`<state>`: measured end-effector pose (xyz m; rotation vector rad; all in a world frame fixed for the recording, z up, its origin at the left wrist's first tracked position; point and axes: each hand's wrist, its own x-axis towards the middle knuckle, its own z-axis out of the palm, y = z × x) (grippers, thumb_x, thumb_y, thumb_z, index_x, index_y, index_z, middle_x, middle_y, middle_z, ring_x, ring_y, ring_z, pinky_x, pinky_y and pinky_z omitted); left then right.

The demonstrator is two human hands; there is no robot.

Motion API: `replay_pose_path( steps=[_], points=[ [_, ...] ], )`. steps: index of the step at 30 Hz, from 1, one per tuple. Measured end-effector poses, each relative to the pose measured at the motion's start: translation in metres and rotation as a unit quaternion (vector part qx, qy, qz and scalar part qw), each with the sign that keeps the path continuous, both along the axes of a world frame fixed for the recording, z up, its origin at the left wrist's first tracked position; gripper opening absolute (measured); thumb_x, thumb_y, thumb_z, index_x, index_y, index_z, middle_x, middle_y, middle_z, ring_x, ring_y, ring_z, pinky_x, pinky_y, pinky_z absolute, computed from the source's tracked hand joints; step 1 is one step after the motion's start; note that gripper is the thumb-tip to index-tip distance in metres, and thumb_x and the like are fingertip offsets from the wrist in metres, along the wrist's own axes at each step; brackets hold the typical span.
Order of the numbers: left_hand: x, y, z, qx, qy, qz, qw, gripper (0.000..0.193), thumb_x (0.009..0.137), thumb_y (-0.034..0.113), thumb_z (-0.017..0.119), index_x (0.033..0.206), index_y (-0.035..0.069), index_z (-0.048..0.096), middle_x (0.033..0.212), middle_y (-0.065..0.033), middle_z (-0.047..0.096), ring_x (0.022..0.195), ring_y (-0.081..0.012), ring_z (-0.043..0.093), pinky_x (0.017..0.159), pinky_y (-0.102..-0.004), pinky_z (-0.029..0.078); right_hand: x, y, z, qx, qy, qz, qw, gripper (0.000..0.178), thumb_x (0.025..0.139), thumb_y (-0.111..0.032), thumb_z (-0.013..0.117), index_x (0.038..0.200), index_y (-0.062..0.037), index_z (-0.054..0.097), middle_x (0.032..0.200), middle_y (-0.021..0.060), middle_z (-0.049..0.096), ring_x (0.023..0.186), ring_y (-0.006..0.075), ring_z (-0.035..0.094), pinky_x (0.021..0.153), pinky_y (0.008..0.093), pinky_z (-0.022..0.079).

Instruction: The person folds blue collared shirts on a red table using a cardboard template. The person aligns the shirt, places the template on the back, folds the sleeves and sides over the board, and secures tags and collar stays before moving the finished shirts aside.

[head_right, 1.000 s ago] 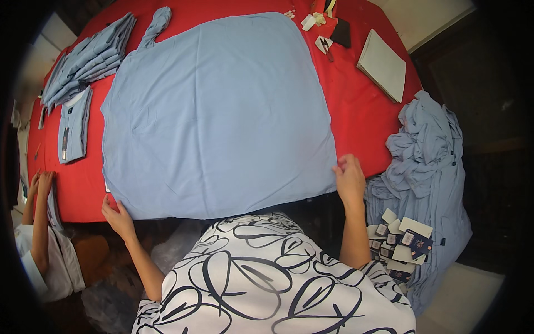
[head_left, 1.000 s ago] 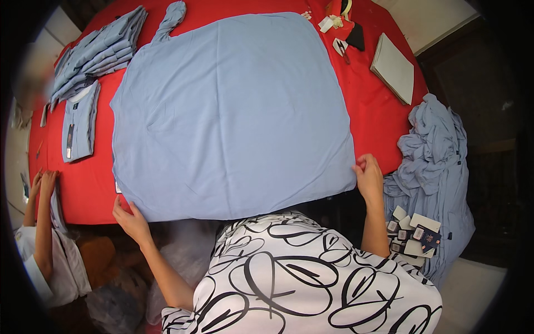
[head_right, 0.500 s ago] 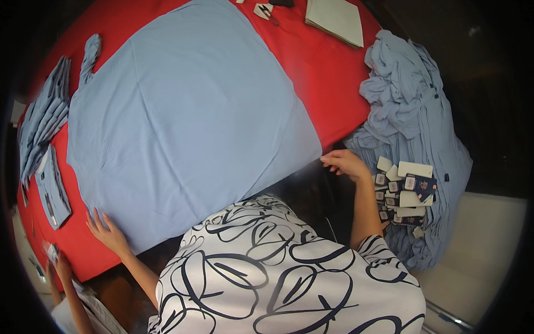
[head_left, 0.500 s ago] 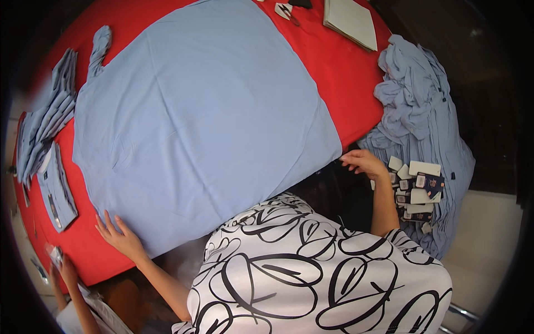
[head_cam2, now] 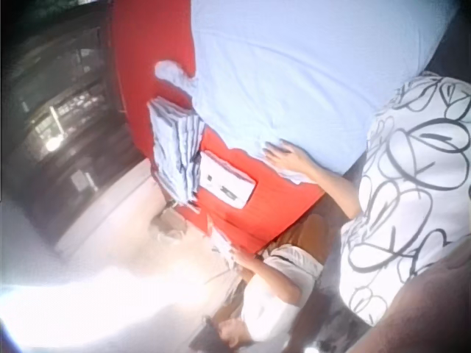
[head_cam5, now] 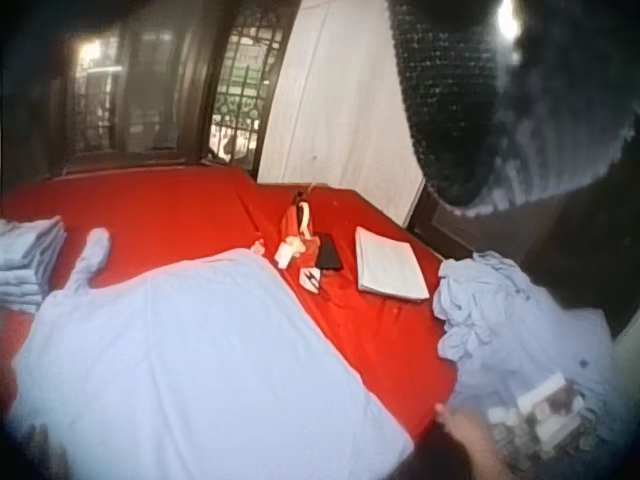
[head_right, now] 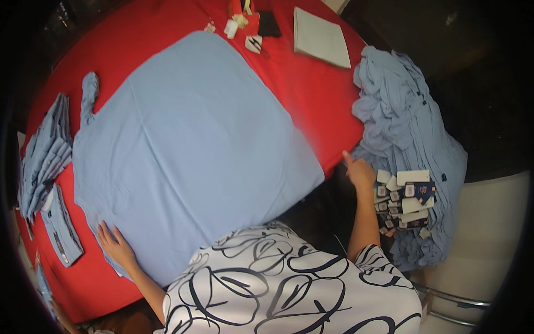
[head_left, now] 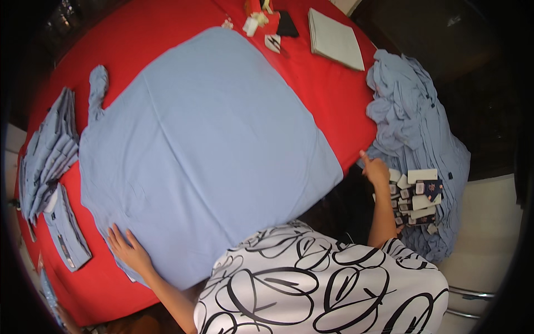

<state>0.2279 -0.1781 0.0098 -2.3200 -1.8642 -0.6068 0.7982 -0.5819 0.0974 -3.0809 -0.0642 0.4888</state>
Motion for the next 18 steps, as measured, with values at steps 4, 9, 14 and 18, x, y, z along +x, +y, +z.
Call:
replay_pose_path(
  steps=[4, 9, 14, 18],
  points=[
    [0.01, 0.002, 0.004, -0.015, -0.013, -0.006, 1.0, 0.048, 0.102, 0.027, 0.051, 0.147, 0.012, 0.047, 0.154, -0.0127, 0.041, 0.144, -0.0354, 0.033, 0.118, -0.0507, 0.022, 0.04, 0.079, 0.029, 0.162, -0.212, 0.15, 0.952, 0.036, 0.092, -0.039, 0.063, 0.103, -0.0046, 0.069, 0.097, 0.0186, 0.068, 0.093, 0.0402, 0.065, 0.083, 0.0482, 0.05],
    [0.013, -0.008, 0.018, -0.035, -0.004, 0.018, 0.999, 0.048, 0.1, 0.025, 0.052, 0.146, 0.01, 0.047, 0.154, -0.0141, 0.041, 0.144, -0.036, 0.032, 0.119, -0.0502, 0.021, 0.133, 0.206, -0.004, 0.267, -0.296, 0.264, 0.878, 0.034, 0.094, -0.032, 0.062, 0.113, -0.004, 0.067, 0.117, 0.0193, 0.064, 0.112, 0.0391, 0.058, 0.098, 0.0444, 0.046],
    [0.026, -0.002, 0.029, -0.072, -0.041, 0.018, 0.996, 0.05, 0.096, 0.022, 0.055, 0.144, 0.008, 0.048, 0.154, -0.0143, 0.041, 0.146, -0.0365, 0.029, 0.119, -0.0529, 0.018, 0.229, 0.274, -0.024, 0.163, -0.381, 0.168, 0.895, 0.067, 0.095, -0.049, 0.055, 0.15, -0.0118, 0.041, 0.152, 0.0159, 0.043, 0.138, 0.0422, 0.04, 0.112, 0.0552, 0.034],
    [0.03, 0.001, 0.037, -0.059, -0.144, 0.011, 0.988, 0.048, 0.089, 0.012, 0.062, 0.136, 0.007, 0.054, 0.147, -0.0175, 0.046, 0.14, -0.0375, 0.035, 0.115, -0.052, 0.025, 0.263, 0.289, -0.02, 0.207, -0.192, 0.045, 0.958, 0.084, 0.092, -0.062, 0.051, 0.158, -0.0186, 0.021, 0.161, 0.0137, 0.029, 0.143, 0.0443, 0.031, 0.107, 0.0715, 0.026]
  ],
)
